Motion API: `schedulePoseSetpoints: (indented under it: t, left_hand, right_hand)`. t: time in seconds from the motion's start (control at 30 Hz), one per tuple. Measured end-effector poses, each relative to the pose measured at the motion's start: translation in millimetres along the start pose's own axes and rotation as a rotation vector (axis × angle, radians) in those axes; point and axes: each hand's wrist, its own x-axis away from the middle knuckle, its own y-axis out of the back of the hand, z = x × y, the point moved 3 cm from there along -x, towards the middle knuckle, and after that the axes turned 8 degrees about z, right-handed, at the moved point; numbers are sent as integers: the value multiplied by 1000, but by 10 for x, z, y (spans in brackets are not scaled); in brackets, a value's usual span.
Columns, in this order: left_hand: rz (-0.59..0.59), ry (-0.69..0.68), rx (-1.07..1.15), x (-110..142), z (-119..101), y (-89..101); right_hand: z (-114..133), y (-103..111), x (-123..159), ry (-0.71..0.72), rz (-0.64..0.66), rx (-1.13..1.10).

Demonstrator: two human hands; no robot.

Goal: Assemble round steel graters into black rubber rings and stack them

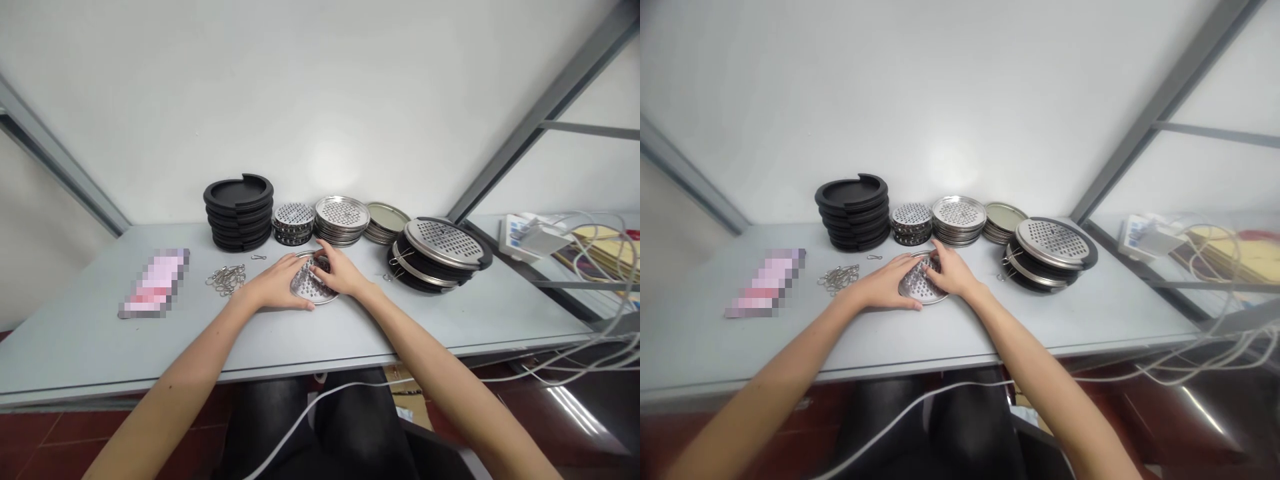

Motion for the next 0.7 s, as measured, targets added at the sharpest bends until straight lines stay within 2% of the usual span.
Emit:
schedulePoseSetpoints:
  t: [0.47,0.7]
  left_hand:
    - [4,0,5,11,-29,14]
    - [-13,-49,16,4,-56,28]
  right_hand:
    - [-15,-45,-1,-35,-5,23]
    - [26,-12,6,-36,4,18]
